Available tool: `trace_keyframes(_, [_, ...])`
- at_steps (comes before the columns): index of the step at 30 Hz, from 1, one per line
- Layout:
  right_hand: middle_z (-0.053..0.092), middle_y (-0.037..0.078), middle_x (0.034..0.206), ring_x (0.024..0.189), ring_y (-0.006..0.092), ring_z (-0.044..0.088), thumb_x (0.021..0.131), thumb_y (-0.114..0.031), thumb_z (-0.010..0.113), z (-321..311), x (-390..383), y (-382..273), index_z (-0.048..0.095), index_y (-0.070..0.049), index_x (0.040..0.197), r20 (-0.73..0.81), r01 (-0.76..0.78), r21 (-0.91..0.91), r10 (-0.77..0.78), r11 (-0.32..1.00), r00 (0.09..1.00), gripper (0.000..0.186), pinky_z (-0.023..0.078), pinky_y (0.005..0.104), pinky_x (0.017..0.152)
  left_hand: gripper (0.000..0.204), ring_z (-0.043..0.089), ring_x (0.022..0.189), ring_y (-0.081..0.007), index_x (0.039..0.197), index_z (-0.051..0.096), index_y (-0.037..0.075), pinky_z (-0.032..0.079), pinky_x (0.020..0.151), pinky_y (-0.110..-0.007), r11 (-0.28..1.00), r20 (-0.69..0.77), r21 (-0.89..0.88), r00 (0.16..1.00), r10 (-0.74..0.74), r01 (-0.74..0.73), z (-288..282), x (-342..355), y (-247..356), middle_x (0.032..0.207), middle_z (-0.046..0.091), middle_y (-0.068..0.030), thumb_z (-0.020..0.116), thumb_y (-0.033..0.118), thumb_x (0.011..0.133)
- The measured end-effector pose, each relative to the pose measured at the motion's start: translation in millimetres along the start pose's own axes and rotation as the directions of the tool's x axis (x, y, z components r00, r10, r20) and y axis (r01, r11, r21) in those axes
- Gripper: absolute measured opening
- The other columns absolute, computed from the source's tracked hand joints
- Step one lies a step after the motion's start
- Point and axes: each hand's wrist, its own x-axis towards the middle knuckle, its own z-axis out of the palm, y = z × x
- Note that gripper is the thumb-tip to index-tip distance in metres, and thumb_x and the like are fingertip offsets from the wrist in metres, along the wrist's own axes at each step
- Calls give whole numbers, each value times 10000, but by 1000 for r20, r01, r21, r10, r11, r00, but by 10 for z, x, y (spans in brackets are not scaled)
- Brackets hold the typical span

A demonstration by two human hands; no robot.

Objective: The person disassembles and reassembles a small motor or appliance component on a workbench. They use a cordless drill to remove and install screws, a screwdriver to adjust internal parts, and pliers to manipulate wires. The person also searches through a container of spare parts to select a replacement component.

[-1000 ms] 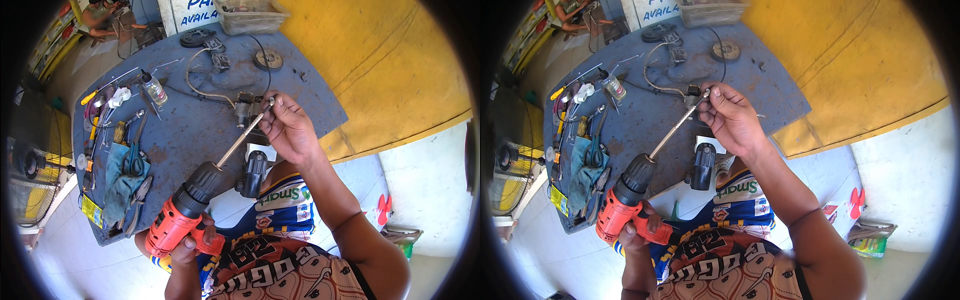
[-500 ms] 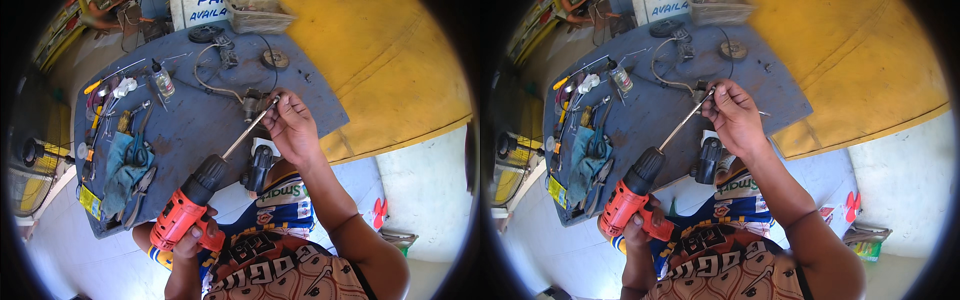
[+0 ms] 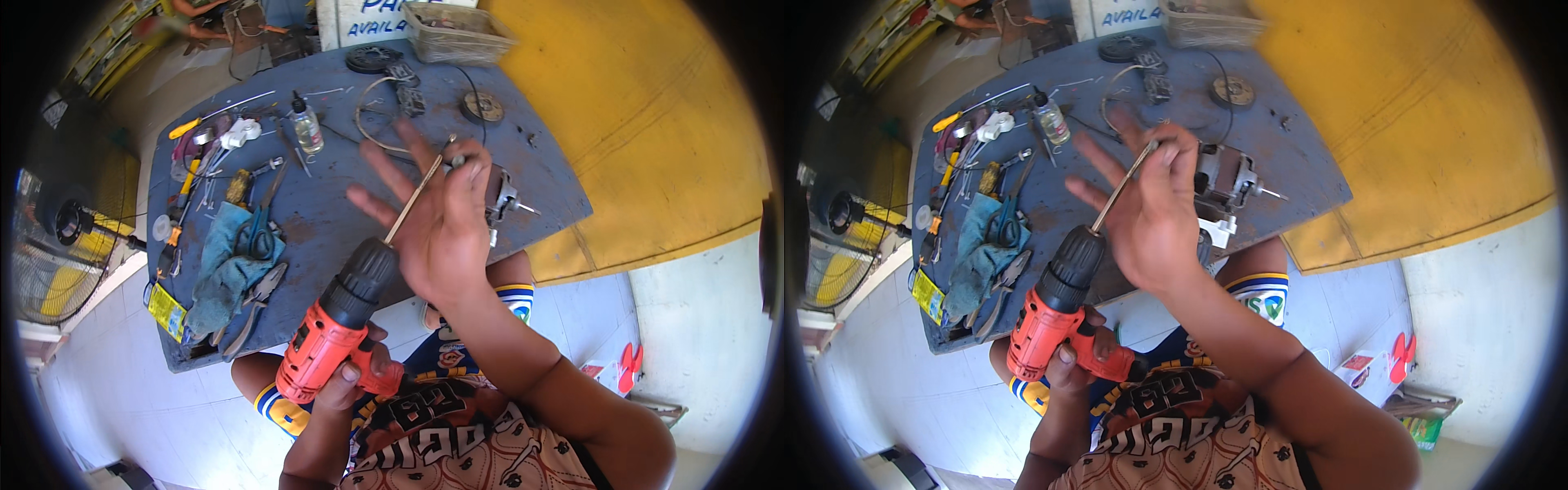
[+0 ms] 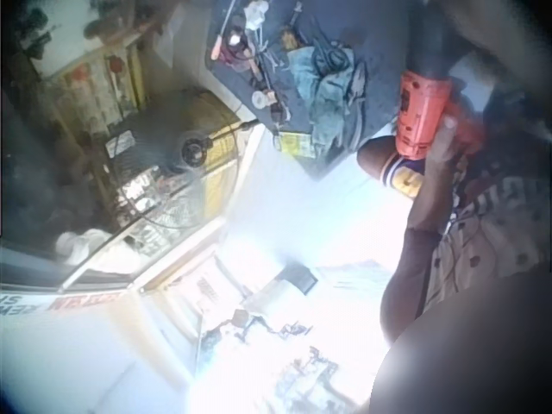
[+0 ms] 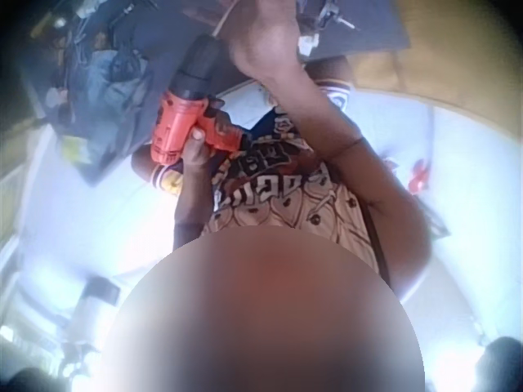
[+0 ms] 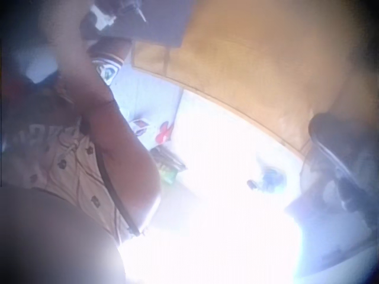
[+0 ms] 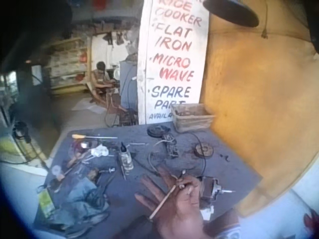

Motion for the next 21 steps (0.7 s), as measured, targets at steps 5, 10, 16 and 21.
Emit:
trace_keyframes(5, [561,122,1327,1298,371,618,1130,-480,469,47,-161,200,473,-213,1252,144,-62,-61,71,996,987,294,569,614,1001,766,656,847,-202,1467,493,-19,546,743,-360,998,32,-50,999,-27,28,-28,78,33,1345,658,-189,862,352,907])
trace_keyframes(10, [564,79,1007,924,238,688,1152,-389,468,27,-220,225,482,-144,1195,196,-59,-12,60,998,979,249,608,469,849,756,656,840,-203,1463,503,-11,548,743,-350,999,5,-52,1000,-15,15,-73,71,6,1336,664,-179,863,353,906])
trace_keyframes(16, [525,45,869,741,164,638,1159,-351,474,95,-240,257,484,-115,1174,145,-75,41,68,996,987,237,606,385,752,747,662,820,-197,1432,544,-13,551,736,-341,996,20,-49,997,-70,71,-89,67,29,1273,693,-170,883,366,885])
trace_keyframes(21, [467,12,784,654,148,573,1163,-374,452,92,-244,238,495,-127,1152,82,-35,-84,42,996,996,251,572,395,679,737,655,799,-181,1406,549,-8,548,718,-328,990,-34,138,999,-36,40,-15,85,28,1165,711,-144,881,399,890])
